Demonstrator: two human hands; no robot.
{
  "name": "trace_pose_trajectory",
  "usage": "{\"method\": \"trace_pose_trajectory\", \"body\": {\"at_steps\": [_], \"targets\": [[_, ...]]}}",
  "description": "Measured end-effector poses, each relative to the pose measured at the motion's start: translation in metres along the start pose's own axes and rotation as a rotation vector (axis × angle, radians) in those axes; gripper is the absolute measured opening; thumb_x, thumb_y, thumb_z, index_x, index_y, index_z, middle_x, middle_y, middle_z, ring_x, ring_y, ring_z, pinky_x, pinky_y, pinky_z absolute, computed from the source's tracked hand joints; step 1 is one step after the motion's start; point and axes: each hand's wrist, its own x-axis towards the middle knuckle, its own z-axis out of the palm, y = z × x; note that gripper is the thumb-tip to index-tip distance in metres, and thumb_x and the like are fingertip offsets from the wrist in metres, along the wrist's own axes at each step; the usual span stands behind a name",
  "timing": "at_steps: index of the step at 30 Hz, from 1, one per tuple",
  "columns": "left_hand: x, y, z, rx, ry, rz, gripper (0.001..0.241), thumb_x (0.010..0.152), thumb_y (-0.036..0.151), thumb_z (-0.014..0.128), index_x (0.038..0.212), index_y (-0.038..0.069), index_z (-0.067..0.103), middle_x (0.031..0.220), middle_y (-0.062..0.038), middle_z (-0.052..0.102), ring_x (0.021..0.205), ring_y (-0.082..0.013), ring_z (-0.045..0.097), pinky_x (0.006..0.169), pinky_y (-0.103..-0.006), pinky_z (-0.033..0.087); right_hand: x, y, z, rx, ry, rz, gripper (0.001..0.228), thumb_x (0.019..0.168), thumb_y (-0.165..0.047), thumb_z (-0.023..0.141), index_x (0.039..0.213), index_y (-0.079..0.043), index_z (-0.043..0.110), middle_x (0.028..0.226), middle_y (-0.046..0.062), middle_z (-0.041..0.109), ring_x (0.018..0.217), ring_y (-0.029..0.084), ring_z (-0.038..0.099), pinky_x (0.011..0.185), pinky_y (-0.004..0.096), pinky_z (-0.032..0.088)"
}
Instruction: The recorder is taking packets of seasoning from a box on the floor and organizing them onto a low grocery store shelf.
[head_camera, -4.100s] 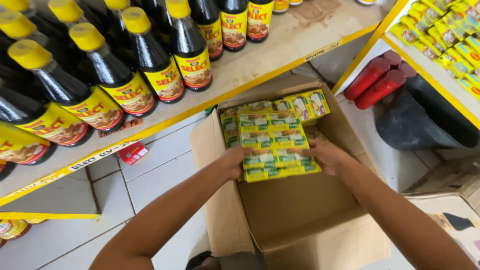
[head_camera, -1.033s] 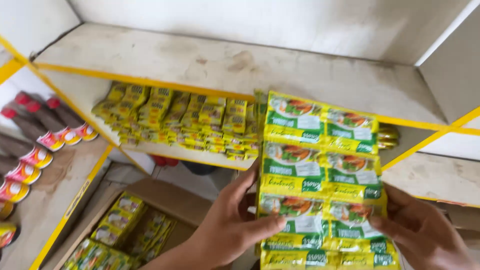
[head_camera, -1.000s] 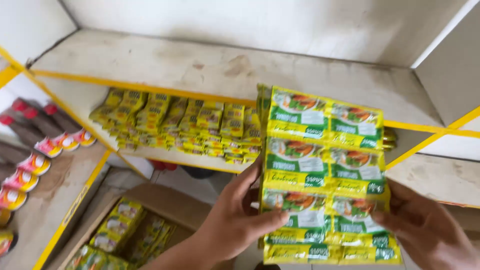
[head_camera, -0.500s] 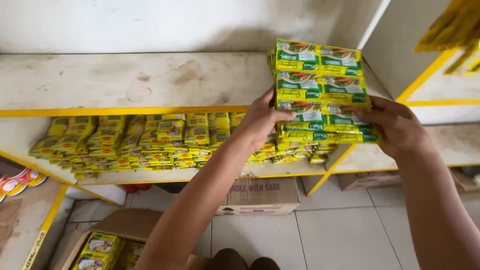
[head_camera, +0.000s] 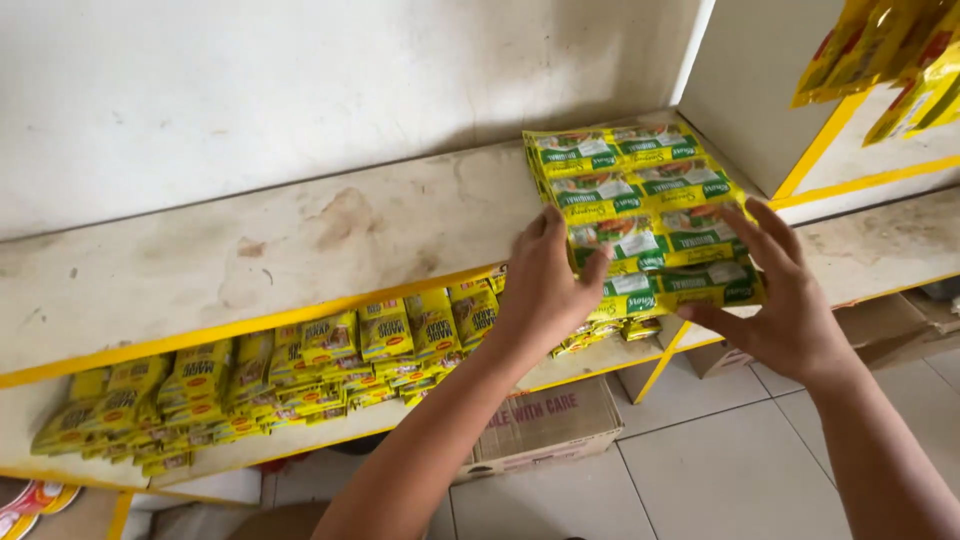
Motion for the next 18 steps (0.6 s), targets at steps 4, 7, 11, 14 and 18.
{"method": "trace_pose_trajectory", "body": {"at_steps": [4,7,11,14,18], "targets": [[0.006,0.013,-0.017,-0.036,-0.102,0.098,0.12,0.071,0.046,0.09,0.144,-0.025,0.028,0.148,-0.048,0.026,0.133,-0.0558,0.036,0.106,-0.0524,0.04,0.003,0.016,-0.006,-0.075,-0.049,0.004,0.107,0.055,-0.032,0.094,0.151,-0.008,0.051,0.159,0.024,0.042,0.145,0.036,0.046,0.11,0.046,0.046],[0.004,0.014,-0.018,-0.008,-0.206,0.281,0.107,0.069,0.049,0.089,0.15,-0.005,0.044,0.157,-0.039,0.028,0.142,-0.0519,0.034,0.112,-0.052,0.036,0.011,0.03,-0.009,-0.086,-0.029,-0.029,0.099,0.061,-0.033,0.091,0.149,-0.008,0.053,0.157,0.022,0.045,0.143,0.034,0.049,0.11,0.045,0.048],[0.02,0.0,0.0,0.108,-0.209,0.353,0.088,0.074,0.047,0.085,0.143,0.002,0.054,0.151,-0.032,0.042,0.137,-0.0491,0.041,0.111,-0.0517,0.037,0.025,0.039,-0.006,-0.019,-0.055,-0.001,0.084,0.075,-0.034,0.084,0.149,-0.009,0.054,0.157,0.02,0.049,0.139,0.033,0.055,0.109,0.043,0.051],[0.036,-0.01,0.012,0.228,-0.208,0.439,0.061,0.092,0.036,0.076,0.139,0.001,0.06,0.145,-0.024,0.056,0.138,-0.0437,0.047,0.116,-0.0482,0.04,0.039,0.036,-0.004,-0.261,-0.038,-0.081,0.079,0.08,-0.029,0.085,0.149,-0.004,0.057,0.148,0.023,0.054,0.136,0.041,0.05,0.109,0.05,0.045],[0.035,0.0,0.023,0.243,-0.166,0.395,0.051,0.095,0.029,0.07,0.138,0.003,0.062,0.137,-0.019,0.064,0.128,-0.0388,0.054,0.111,-0.0461,0.044,0.035,0.046,-0.008,-0.373,-0.038,-0.241,0.068,0.083,-0.028,0.082,0.142,-0.002,0.06,0.144,0.017,0.059,0.135,0.039,0.052,0.112,0.05,0.045]]}}
